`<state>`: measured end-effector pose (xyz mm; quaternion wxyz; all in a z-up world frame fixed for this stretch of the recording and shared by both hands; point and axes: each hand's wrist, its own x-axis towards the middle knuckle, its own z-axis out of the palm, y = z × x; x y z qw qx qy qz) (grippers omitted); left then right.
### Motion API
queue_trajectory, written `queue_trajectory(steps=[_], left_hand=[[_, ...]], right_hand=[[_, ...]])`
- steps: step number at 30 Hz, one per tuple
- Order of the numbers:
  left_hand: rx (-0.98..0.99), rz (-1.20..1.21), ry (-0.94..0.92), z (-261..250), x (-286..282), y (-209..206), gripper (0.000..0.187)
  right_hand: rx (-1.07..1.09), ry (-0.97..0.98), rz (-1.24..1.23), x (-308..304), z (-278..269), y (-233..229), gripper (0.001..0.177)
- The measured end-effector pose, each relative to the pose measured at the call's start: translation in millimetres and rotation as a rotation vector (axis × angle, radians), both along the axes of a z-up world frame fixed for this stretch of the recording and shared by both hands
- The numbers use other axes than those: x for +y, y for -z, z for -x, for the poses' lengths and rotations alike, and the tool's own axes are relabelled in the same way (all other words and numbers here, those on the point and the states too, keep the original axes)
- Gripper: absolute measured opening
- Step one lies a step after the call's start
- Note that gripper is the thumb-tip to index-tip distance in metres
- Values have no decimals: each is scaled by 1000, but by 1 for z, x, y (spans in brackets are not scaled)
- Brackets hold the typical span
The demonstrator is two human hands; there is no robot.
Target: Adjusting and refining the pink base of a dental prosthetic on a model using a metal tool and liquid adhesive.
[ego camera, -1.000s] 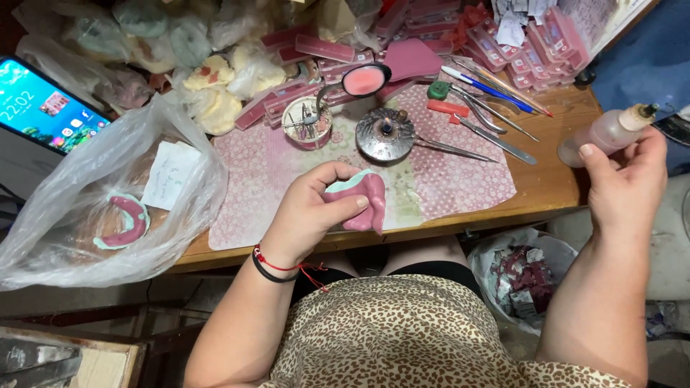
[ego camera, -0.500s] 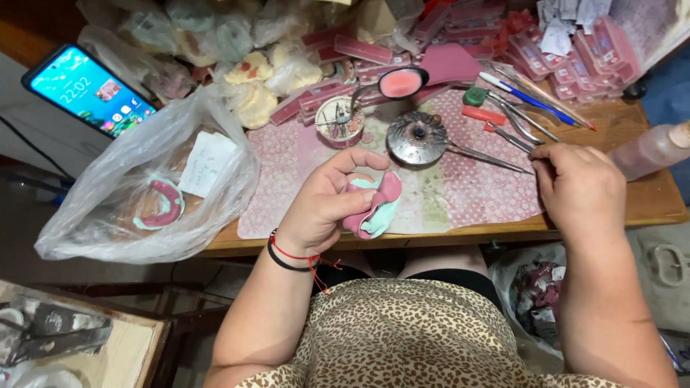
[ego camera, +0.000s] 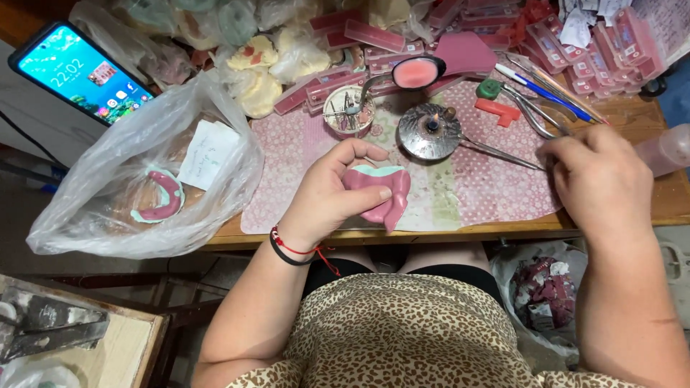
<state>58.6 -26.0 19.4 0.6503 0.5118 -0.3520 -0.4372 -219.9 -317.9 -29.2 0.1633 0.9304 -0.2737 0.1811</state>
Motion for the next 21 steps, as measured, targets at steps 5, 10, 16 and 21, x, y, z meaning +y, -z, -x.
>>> queue_trajectory(steps=[5,10,16,21], left_hand=[[-141,-137,-96,2,-12,6,37],[-410,-284,-183,1,-17,6,39],[-590,-359,-246,-2,-16,16,47],[-581,-381,-282,-4,-16,19,46]], right_hand=[[-492,-363,-522,31,-5,-19,56],[-1061,-549,-921,88,-42,18,28],[-1058,-654,-736,128,-82,27,36],[-949,-755,-789,145,-93,8,17]])
